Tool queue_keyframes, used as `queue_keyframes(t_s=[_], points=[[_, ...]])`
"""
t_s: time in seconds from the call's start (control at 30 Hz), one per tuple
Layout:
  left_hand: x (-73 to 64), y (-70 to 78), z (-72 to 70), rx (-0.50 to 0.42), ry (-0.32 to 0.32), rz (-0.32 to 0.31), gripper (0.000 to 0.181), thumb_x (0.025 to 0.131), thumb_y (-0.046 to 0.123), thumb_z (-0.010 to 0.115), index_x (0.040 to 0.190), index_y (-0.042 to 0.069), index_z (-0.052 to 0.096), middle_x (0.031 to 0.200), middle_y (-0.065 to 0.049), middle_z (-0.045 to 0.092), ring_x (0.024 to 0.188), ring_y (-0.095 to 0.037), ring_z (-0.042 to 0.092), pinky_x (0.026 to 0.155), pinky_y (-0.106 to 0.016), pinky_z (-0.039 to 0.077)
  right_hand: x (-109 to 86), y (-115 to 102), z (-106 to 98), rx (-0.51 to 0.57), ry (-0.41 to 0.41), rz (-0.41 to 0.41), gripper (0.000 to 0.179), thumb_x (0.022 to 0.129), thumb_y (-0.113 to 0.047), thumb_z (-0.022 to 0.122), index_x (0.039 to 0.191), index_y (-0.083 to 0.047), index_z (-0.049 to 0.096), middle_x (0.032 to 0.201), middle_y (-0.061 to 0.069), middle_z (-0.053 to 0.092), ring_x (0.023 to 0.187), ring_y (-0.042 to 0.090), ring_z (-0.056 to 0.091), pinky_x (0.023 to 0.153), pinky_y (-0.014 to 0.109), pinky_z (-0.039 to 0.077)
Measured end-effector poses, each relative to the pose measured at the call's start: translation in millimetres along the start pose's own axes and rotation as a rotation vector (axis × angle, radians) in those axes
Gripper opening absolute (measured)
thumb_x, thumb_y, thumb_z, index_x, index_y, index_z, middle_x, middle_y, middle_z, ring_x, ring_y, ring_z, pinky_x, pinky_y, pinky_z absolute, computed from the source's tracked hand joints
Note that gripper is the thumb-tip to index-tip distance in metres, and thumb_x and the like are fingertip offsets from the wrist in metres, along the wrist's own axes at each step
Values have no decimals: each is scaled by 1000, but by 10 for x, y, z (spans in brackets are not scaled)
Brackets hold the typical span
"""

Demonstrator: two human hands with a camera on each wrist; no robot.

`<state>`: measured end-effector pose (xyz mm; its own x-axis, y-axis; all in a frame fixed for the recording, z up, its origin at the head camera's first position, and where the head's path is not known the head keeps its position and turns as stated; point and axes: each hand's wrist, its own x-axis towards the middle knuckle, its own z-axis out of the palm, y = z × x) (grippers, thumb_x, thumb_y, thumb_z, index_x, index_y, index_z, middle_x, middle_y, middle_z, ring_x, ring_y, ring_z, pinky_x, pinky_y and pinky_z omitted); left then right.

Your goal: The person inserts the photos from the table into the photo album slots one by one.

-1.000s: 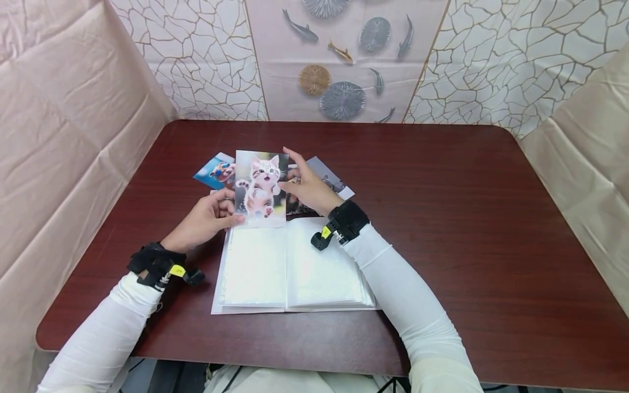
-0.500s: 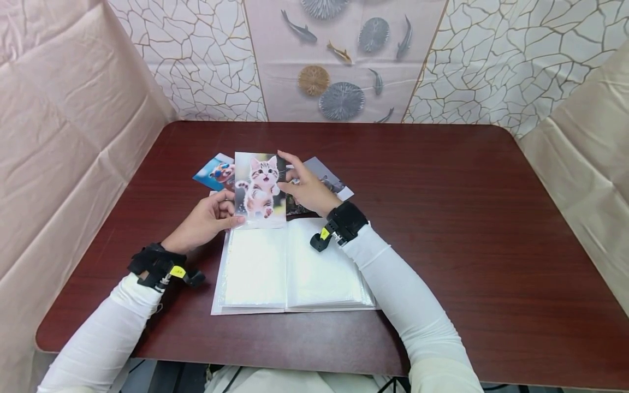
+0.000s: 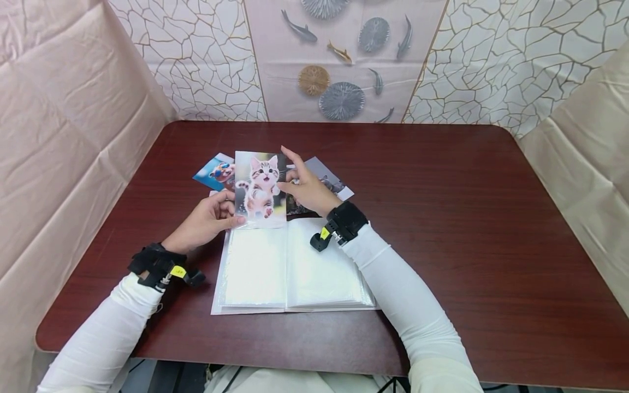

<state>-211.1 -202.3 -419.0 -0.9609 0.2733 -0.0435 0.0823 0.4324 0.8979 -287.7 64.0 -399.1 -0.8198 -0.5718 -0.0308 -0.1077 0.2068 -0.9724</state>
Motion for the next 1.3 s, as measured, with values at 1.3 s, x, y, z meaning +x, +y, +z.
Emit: queue_keyframes(t_s=[1.3], points=[[1, 9, 5, 26, 2, -10, 43, 93, 12, 74, 129, 0, 53, 88, -10, 58, 72, -19, 53, 62, -22, 47, -16, 47, -47, -4, -34, -51, 61, 103, -3, 55, 157, -20, 31, 72, 6, 43, 57, 20, 37, 59, 30, 35]])
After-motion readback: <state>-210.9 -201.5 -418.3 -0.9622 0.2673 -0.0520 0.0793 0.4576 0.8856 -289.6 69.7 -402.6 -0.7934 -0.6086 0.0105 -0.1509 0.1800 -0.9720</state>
